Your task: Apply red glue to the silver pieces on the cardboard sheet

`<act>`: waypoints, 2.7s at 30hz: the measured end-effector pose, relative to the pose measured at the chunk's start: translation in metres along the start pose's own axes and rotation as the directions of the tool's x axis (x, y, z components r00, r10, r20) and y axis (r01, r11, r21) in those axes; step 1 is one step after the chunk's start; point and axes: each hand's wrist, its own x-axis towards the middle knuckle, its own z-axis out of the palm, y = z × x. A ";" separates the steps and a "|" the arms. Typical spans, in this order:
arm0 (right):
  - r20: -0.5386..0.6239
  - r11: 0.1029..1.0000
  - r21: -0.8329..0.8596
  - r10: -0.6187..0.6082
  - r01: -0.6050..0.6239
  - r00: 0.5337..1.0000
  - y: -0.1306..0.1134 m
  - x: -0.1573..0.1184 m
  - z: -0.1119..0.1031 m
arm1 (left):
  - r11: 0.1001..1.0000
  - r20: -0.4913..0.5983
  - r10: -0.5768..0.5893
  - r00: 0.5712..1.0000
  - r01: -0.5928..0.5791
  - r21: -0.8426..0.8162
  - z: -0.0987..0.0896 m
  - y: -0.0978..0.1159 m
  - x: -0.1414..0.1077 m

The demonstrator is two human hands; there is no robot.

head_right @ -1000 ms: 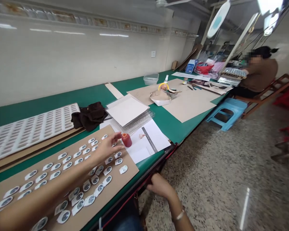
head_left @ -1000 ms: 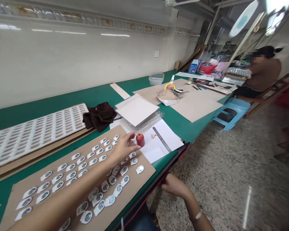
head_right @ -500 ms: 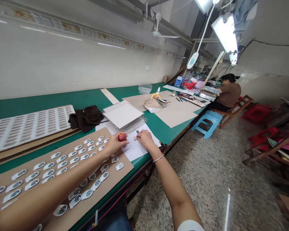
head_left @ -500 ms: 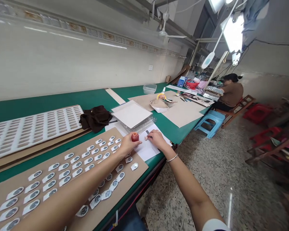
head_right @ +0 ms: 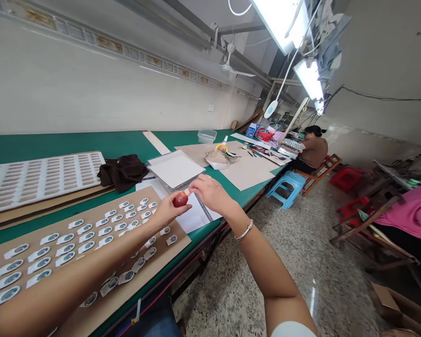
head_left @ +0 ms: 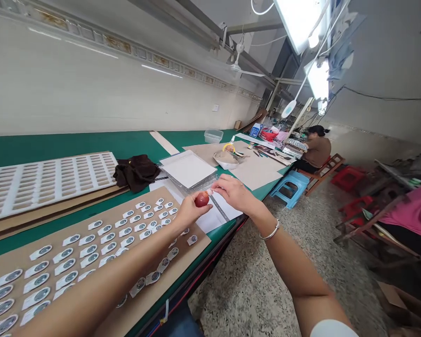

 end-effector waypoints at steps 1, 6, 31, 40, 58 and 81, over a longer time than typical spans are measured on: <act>0.013 1.000 -0.031 -0.002 0.003 1.000 -0.005 0.001 -0.003 | 1.000 -0.003 0.009 1.000 -0.009 0.001 0.001 0.002 -0.001; 0.084 0.988 -0.157 0.009 0.004 0.996 -0.023 0.004 -0.015 | 0.999 -0.013 0.051 0.999 -0.051 0.003 0.000 0.009 -0.010; 0.304 0.926 -0.378 0.132 -0.008 0.943 -0.073 0.002 -0.035 | 0.992 0.091 0.068 0.993 -0.057 -0.113 0.006 0.020 -0.032; -0.030 0.766 0.610 0.281 -0.205 0.959 0.003 -0.020 -0.044 | 0.920 0.423 0.002 0.906 0.164 -0.357 0.016 0.058 0.000; 0.029 0.762 0.597 0.291 -0.250 0.956 0.055 -0.044 0.070 | 0.988 0.484 -0.014 0.875 0.088 -0.130 0.058 -0.034 0.037; 0.054 0.746 0.593 0.338 -0.303 0.940 0.042 -0.049 0.083 | 0.368 -0.098 -0.293 0.951 0.207 0.906 -0.193 -0.128 0.111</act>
